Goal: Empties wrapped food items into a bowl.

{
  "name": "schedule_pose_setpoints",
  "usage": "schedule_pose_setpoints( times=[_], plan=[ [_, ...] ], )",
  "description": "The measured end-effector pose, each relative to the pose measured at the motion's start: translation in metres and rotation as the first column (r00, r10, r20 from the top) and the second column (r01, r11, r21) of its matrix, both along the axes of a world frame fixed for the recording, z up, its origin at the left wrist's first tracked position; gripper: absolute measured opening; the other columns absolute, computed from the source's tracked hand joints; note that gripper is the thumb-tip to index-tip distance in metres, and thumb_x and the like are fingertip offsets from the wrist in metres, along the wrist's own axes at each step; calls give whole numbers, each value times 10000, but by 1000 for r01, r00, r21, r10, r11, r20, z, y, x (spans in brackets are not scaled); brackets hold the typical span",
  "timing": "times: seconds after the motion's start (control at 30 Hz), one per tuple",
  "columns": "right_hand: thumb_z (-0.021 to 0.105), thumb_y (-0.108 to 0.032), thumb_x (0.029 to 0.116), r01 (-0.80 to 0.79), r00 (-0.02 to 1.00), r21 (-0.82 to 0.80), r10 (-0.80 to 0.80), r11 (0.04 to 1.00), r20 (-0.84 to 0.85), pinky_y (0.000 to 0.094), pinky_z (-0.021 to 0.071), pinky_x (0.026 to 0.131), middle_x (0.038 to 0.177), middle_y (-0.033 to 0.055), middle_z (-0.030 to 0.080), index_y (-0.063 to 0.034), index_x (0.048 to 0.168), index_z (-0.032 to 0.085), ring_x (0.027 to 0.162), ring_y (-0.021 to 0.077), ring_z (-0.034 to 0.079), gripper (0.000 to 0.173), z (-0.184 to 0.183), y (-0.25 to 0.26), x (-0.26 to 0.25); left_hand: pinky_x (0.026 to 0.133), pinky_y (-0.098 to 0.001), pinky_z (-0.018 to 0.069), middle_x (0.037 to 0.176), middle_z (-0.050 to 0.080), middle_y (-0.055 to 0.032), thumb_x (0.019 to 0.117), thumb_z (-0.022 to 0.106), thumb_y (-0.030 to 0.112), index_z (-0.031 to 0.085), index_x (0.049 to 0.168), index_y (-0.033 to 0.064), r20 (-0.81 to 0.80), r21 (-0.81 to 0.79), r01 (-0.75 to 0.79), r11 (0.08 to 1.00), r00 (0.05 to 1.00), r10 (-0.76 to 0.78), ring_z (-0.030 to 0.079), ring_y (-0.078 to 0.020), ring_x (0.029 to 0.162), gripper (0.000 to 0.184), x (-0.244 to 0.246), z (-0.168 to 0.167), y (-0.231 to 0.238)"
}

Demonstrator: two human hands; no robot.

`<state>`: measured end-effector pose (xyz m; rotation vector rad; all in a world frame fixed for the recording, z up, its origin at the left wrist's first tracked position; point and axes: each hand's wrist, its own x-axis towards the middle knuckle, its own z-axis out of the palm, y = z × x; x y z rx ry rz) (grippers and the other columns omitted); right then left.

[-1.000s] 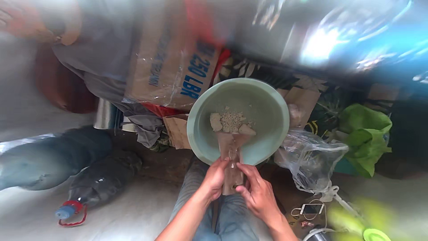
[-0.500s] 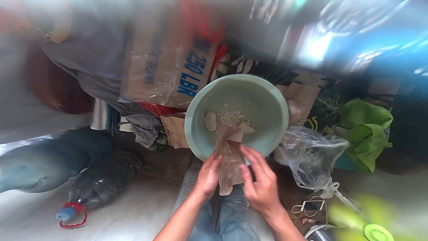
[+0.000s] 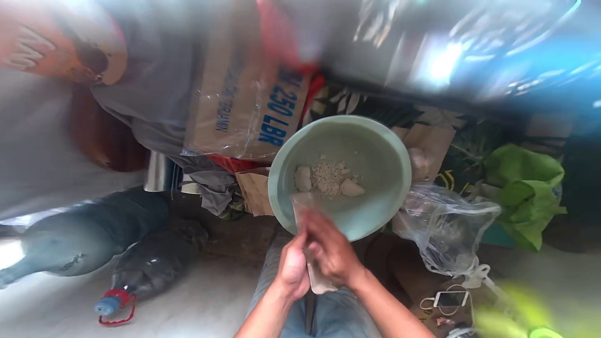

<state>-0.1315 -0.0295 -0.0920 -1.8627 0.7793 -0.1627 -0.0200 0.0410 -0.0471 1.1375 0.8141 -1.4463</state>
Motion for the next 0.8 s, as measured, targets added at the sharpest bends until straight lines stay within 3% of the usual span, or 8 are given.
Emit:
schedule_pose_setpoints(
  times=[0.1, 0.17, 0.23, 0.33, 0.4, 0.47, 0.63, 0.8],
  plan=[
    [205, -542, 1091, -53, 947, -87, 23, 995, -320, 590, 250, 1252, 1567, -2, 507, -300, 1460, 589, 1507, 230, 384, 585, -20, -15, -10, 1004, -521, 555, 1255, 671, -225, 1135, 247, 358, 529, 1398, 17, -46, -86, -37, 996, 998, 33, 668, -325, 1169, 515, -1, 6, 2],
    [296, -427, 1107, 220, 839, -113, -247, 969, -485, 583, 359, 1189, 1483, 111, 579, -154, 1386, 652, 1413, 327, 491, 528, -32, -39, -21, 998, -537, 558, 1272, 665, -236, 1135, 262, 365, 503, 1426, 23, -25, -57, -43, 997, 999, 42, 668, -346, 1175, 510, 4, 7, 2],
    [363, -445, 1097, 386, 781, -98, -381, 917, -495, 486, 480, 1102, 1389, 102, 647, -91, 1381, 638, 1290, 258, 603, 530, -23, -50, -23, 971, -539, 571, 1244, 675, -240, 1130, 283, 351, 504, 1419, 24, -30, -53, -36, 998, 999, 34, 683, -348, 1142, 489, 12, 6, 4],
    [690, -530, 943, 519, 769, 312, -275, 795, -577, 415, 624, 874, 1059, 52, 762, -106, 1306, 658, 955, 161, 741, 559, 1, -46, -28, 929, -512, 597, 1172, 699, -235, 1126, 341, 284, 515, 1375, 8, -18, -61, 35, 998, 999, -36, 712, -331, 1068, 410, 18, 4, 7],
    [822, -319, 886, 590, 795, 549, -306, 593, -524, 399, 667, 767, 928, 101, 779, -37, 1160, 703, 817, 205, 769, 411, 7, -45, -34, 892, -468, 619, 1094, 721, -217, 1116, 403, 208, 551, 1299, -18, 68, -87, 132, 988, 990, -126, 734, -294, 996, 326, 22, -1, 8],
    [793, -136, 905, 598, 801, 629, -400, 497, -445, 394, 666, 737, 898, 151, 774, 39, 1116, 714, 779, 232, 765, 285, 9, -46, -38, 841, -413, 633, 1004, 739, -175, 1099, 454, 170, 621, 1197, -33, 213, -57, 272, 961, 943, -255, 742, -238, 913, 280, 28, -8, 10],
    [562, -170, 1068, 720, 676, 244, -576, 650, -460, 309, 608, 536, 814, 47, 754, -22, 1083, 707, 590, 149, 695, 207, 1, -44, -37, 851, -394, 632, 1016, 741, -152, 1099, 464, 177, 645, 1198, -19, 307, -5, 369, 930, 885, -349, 740, -222, 923, 284, 40, -13, 13],
    [436, -305, 1088, 601, 797, 574, -471, 556, -378, 419, 591, 976, 1291, 138, 690, -4, 1428, 541, 1158, 237, 688, 466, 1, -44, -40, 884, -412, 625, 1045, 736, -165, 1102, 455, 174, 613, 1230, -30, 295, -53, 323, 945, 909, -294, 736, -236, 958, 288, 41, -9, 16]
  ],
)
